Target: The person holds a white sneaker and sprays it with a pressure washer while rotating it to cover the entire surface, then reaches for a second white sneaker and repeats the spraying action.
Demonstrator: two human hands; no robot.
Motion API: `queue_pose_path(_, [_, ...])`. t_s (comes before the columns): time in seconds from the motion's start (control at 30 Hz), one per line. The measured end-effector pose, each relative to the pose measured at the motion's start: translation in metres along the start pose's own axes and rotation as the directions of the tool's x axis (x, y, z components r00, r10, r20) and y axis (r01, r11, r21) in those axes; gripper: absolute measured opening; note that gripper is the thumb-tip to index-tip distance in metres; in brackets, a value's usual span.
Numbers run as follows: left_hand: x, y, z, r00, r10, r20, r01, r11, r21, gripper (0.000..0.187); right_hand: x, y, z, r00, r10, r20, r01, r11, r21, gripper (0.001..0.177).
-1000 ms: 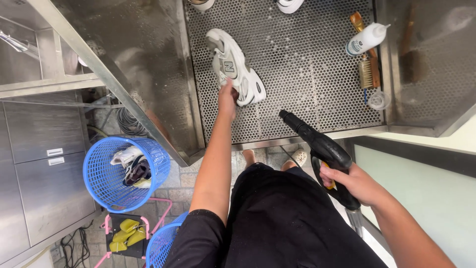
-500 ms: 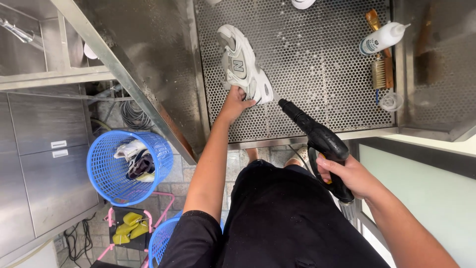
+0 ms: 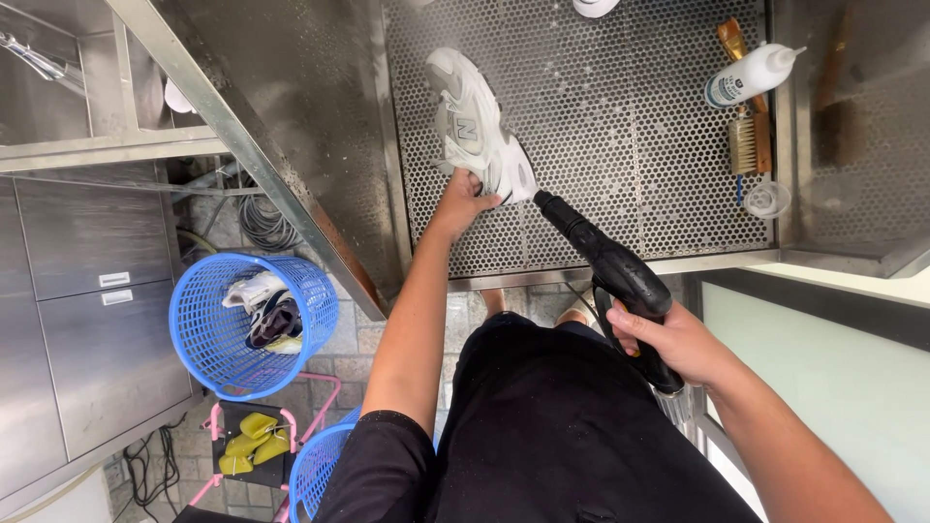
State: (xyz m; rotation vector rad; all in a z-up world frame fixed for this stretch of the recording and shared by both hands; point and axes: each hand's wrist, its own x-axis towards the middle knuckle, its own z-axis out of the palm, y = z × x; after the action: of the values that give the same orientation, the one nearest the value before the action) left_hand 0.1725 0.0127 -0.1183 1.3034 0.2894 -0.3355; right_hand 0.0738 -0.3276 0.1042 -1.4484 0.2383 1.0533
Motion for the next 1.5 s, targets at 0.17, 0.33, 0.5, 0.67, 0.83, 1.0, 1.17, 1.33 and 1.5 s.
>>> queue_pose_path(0.17, [0.000, -0.003, -0.002, 1.000, -0.004, -0.031, 0.004, 1.000, -0.007, 0.093, -0.003, 0.000, -0.005, 0.999, -0.047, 0.021, 0.048, 0.998, -0.036, 0.024])
queue_pose_path(0.33, [0.005, 0.006, -0.005, 0.993, 0.013, -0.115, -0.002, 0.996, 0.089, 0.060, -0.009, 0.009, -0.017, 0.995, -0.101, 0.025, 0.101, 0.995, 0.020, 0.027])
queue_pose_path(0.5, [0.007, 0.041, 0.000, 0.998, -0.005, -0.066, 0.027, 0.942, 0.335, 0.051, -0.020, 0.014, -0.042, 0.985, -0.146, 0.093, 0.135, 0.984, 0.112, 0.031])
queue_pose_path(0.67, [0.028, 0.039, 0.038, 0.993, 0.004, -0.122, 0.028, 0.967, 0.252, 0.052, -0.038, 0.010, -0.067, 0.981, -0.152, 0.118, 0.133, 0.979, 0.157, 0.028])
queue_pose_path(0.83, [0.050, 0.043, 0.057, 0.975, 0.000, -0.223, 0.055, 0.969, 0.242, 0.075, -0.037, -0.017, -0.093, 0.999, -0.041, -0.025, 0.045, 0.989, 0.143, 0.028])
queue_pose_path(1.0, [0.059, 0.028, 0.063, 0.989, -0.013, -0.150, 0.021, 0.999, 0.050, 0.072, -0.025, -0.039, -0.117, 0.971, -0.157, 0.182, 0.080, 0.924, 0.373, 0.032])
queue_pose_path(1.17, [0.058, 0.001, 0.063, 0.996, 0.094, -0.004, -0.094, 0.995, 0.025, 0.065, -0.020, -0.018, -0.109, 0.981, -0.032, 0.192, -0.058, 0.892, 0.448, 0.031])
queue_pose_path(1.33, [0.074, -0.017, 0.042, 0.996, 0.085, 0.005, -0.082, 0.971, -0.224, 0.044, -0.024, -0.007, -0.091, 0.982, -0.080, 0.173, -0.016, 0.870, 0.493, 0.031])
queue_pose_path(1.5, [0.079, -0.015, 0.014, 0.998, -0.028, -0.052, -0.001, 0.873, -0.487, 0.036, -0.033, -0.006, -0.069, 0.991, -0.106, 0.077, 0.048, 0.843, 0.536, 0.029])
